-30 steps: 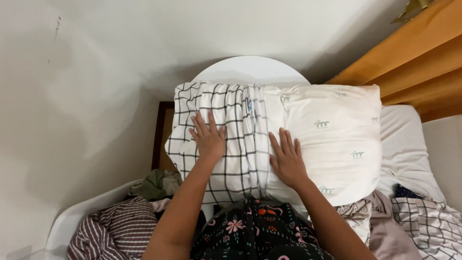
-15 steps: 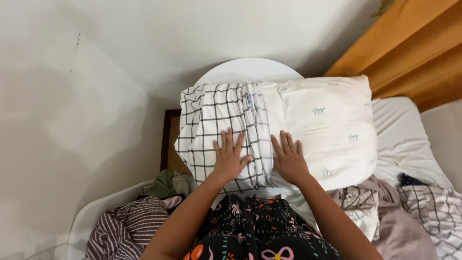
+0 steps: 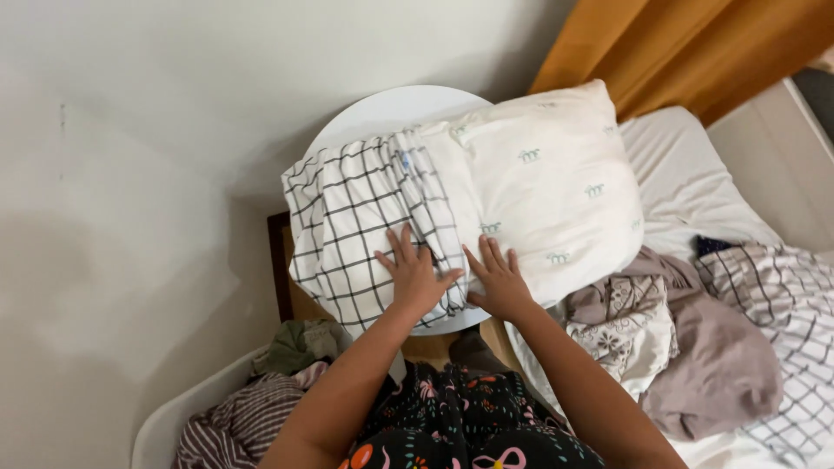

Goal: The person removes a black and white checkered pillowcase from a pillow. They pull the pillowcase off the pillow, turning it inside out in the process, and then place the removed case on the bed.

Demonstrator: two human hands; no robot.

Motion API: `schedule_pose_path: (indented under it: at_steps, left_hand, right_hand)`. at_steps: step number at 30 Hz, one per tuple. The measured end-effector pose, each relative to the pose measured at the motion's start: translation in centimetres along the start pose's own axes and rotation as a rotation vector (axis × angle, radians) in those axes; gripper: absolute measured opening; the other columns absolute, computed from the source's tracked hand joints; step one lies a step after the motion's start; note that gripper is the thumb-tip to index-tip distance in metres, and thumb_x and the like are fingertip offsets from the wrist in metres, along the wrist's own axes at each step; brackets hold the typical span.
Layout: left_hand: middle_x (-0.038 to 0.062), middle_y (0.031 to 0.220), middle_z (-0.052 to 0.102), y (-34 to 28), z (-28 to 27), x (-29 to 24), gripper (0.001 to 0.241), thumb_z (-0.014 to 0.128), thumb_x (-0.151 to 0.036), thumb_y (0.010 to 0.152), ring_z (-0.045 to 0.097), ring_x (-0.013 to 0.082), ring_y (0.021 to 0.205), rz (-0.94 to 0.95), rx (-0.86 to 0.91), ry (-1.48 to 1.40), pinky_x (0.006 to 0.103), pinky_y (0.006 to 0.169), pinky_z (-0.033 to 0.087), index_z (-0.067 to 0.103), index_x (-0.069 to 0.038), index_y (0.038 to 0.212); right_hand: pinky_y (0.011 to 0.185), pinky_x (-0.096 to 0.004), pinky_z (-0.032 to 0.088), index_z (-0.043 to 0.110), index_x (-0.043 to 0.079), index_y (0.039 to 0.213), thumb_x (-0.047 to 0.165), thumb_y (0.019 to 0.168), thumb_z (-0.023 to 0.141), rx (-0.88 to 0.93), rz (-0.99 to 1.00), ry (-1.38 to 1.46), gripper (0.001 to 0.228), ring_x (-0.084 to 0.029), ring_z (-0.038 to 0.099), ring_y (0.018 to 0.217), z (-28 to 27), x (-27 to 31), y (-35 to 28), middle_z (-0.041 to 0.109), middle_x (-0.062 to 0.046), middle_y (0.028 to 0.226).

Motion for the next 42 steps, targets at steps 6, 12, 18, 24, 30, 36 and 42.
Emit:
schedule_pose_path:
  at_steps: [6, 12, 18, 24, 30, 36, 42]
  left_hand:
    - [0.030, 0.163, 0.003, 0.5, 1.0, 0.8, 0.048, 0.069, -0.046, 0.090, -0.014, 0.0584, 0.150, -0.030, -0.020, 0.040, 0.0835, 0.109, -0.008, 0.073, -0.001, 0.107]
    - [0.030, 0.162, 0.005, 0.3, 2.6, 2.3, 0.041, 0.069, -0.039, 0.094, -0.011, 0.0606, 0.149, 0.051, -0.118, 0.062, 0.0852, 0.107, -0.003, 0.071, 0.000, 0.106]
    - [0.028, 0.163, 0.007, 0.9, 0.9, 1.8, 0.034, 0.067, -0.035, 0.096, -0.005, 0.0604, 0.150, 0.029, -0.124, -0.005, 0.0843, 0.107, -0.003, 0.073, -0.001, 0.099]
    - [0.025, 0.165, 0.018, 2.6, -0.2, 1.5, 0.032, 0.061, -0.028, 0.100, 0.001, 0.0508, 0.155, -0.013, -0.164, -0.095, 0.0740, 0.117, -0.006, 0.075, -0.001, 0.090]
    - [0.028, 0.153, 0.049, 7.5, 7.4, 11.2, 0.041, 0.053, -0.027, 0.112, 0.040, 0.0453, 0.144, -0.195, -0.395, -1.012, 0.0616, 0.121, 0.018, 0.062, 0.002, 0.139]
    - [0.007, 0.131, 0.065, 3.4, 2.5, 7.1, 0.045, 0.045, -0.035, 0.107, 0.064, 0.0208, 0.114, -0.404, -0.221, -1.981, 0.0337, 0.094, 0.054, 0.051, -0.005, 0.140]
    - [0.009, 0.100, 0.055, 0.6, 3.0, 7.9, 0.045, 0.055, -0.043, 0.108, 0.054, 0.0231, 0.096, -0.170, -0.298, -1.260, 0.0373, 0.087, 0.048, 0.057, -0.004, 0.129]
  right_hand:
    - [0.124, -0.058, 0.008, 0.003, 0.031, 0.164, 0.054, 0.086, 0.071, -0.002, 0.021, 0.014, 0.106, -0.035, -0.001, 0.158, 0.5, 0.3, 0.9, -0.003, -0.020, 0.171]
    - [0.123, -0.062, 0.012, 0.005, 0.029, 0.165, 0.052, 0.088, 0.073, -0.112, -0.020, 0.022, 0.105, -0.037, 0.005, 0.158, -0.2, 0.0, 1.3, 0.002, -0.021, 0.171]
    - [0.122, -0.061, 0.017, 0.009, 0.028, 0.165, 0.047, 0.092, 0.067, -0.188, -0.010, -0.054, 0.096, -0.037, 0.012, 0.158, 0.7, 0.6, 2.0, 0.012, -0.022, 0.171]
    - [0.116, -0.068, 0.023, 0.011, 0.027, 0.165, 0.052, 0.099, 0.055, -0.235, -0.043, -0.140, 0.084, -0.041, 0.020, 0.154, 1.4, -0.4, 2.7, 0.022, -0.028, 0.165]
    - [0.115, -0.065, 0.027, 0.015, 0.033, 0.163, 0.052, 0.103, 0.045, -0.118, 0.026, 0.031, 0.070, -0.039, 0.023, 0.153, -0.6, -2.7, 5.6, 0.024, -0.024, 0.165]
    - [0.115, -0.064, 0.032, 0.031, 0.037, 0.160, 0.050, 0.105, 0.041, -0.057, 0.089, 0.162, 0.058, -0.037, 0.031, 0.152, -0.8, -3.7, 7.7, 0.030, -0.020, 0.164]
    - [0.112, -0.066, 0.034, 0.034, 0.034, 0.160, 0.050, 0.105, 0.043, -0.108, 0.052, 0.119, 0.058, -0.039, 0.031, 0.151, 1.2, -4.2, 8.6, 0.032, -0.023, 0.163]
Point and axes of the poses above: each hand's wrist, its own y-axis towards the middle knuckle, its own z-axis out of the palm, x = y × z, the point moved 5 cm from there along y, towards the middle knuckle
